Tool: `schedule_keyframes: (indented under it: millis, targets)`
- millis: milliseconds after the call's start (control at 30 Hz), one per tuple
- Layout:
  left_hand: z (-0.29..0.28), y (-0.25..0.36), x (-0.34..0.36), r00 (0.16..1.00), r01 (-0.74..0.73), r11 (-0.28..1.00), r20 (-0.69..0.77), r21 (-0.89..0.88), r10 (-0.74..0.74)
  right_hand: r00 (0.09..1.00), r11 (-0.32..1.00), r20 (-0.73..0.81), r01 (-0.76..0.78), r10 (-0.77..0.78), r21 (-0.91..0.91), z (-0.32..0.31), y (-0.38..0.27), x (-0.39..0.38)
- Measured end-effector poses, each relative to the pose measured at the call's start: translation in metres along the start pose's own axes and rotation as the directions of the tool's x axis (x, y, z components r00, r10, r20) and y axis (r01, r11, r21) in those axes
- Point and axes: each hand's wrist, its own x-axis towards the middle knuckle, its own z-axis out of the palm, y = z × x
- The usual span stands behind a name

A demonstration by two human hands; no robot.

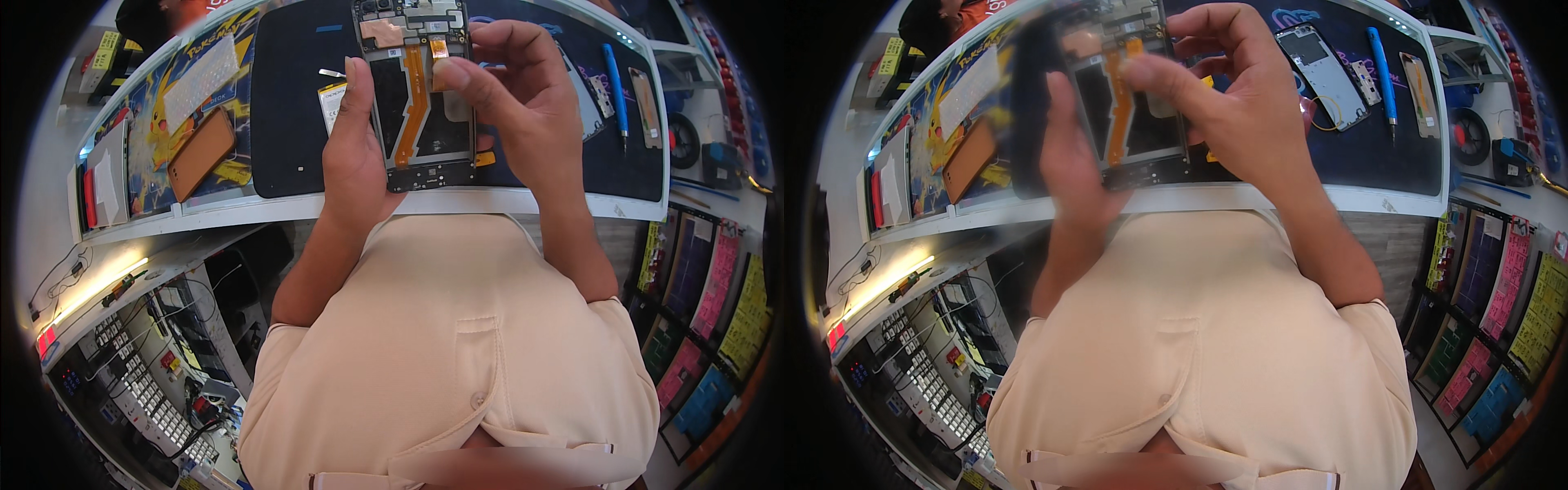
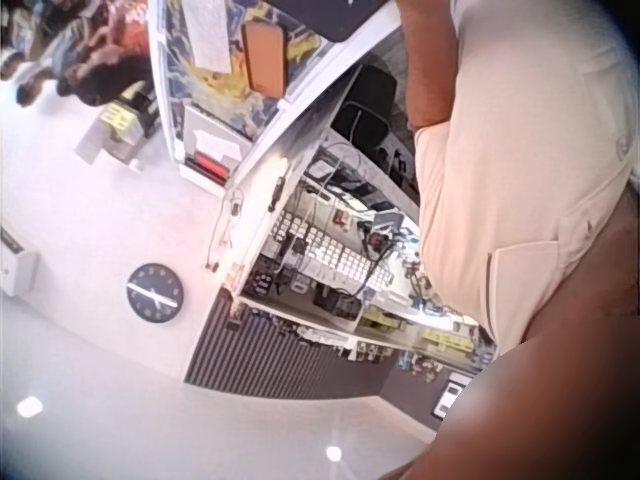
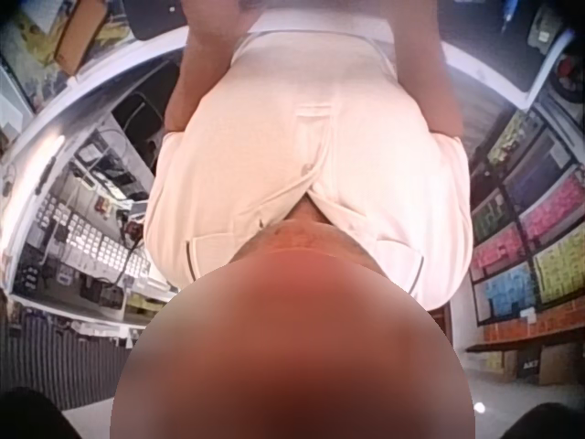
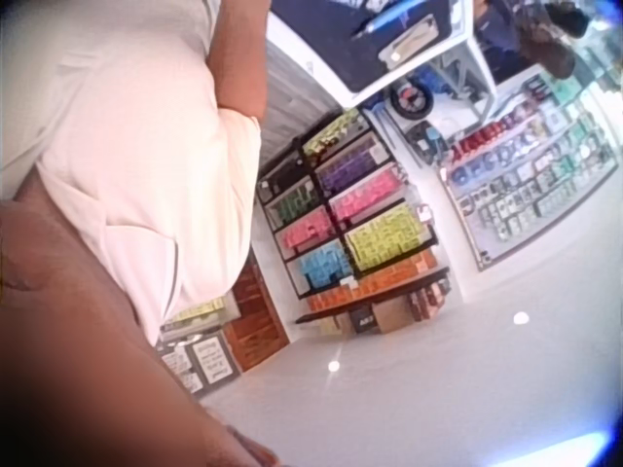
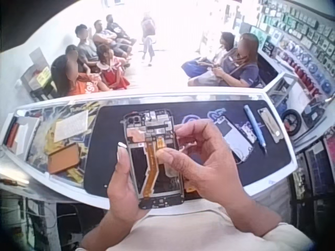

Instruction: The person disassembles a smartphone, removes the back cover, and detaches internal ribbon cables. They then place a new battery into the chassis, reconnect the cables, and use a heat gun and screwdriver to reassemble the device.

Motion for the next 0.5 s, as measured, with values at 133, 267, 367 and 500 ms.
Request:
schedule_keyframes:
  millis: [133, 267, 367, 500]
  targets:
    - [0.002, 0.004, 0.0, 0.998, 0.065, 0.986, -0.029, 0.154, -0.061, 0.985, 0.96, 0.119, -0.152, 0.127, 0.233, -0.013, 0.008, 0.018]
    - [0.004, 0.005, -0.001, 0.992, 0.099, 0.915, -0.114, 0.392, -0.058, 0.951, 0.914, 0.206, -0.283, 0.229, 0.291, -0.014, -0.005, 0.027]
    - [0.003, 0.006, -0.001, 0.993, 0.069, 0.888, -0.113, 0.455, -0.019, 0.948, 0.924, 0.223, -0.28, 0.225, 0.259, -0.01, -0.009, 0.029]
    - [0.001, 0.008, 0.0, 0.989, 0.087, 0.864, -0.145, 0.496, -0.016, 0.959, 0.95, 0.201, -0.241, 0.201, 0.201, -0.008, -0.004, 0.029]
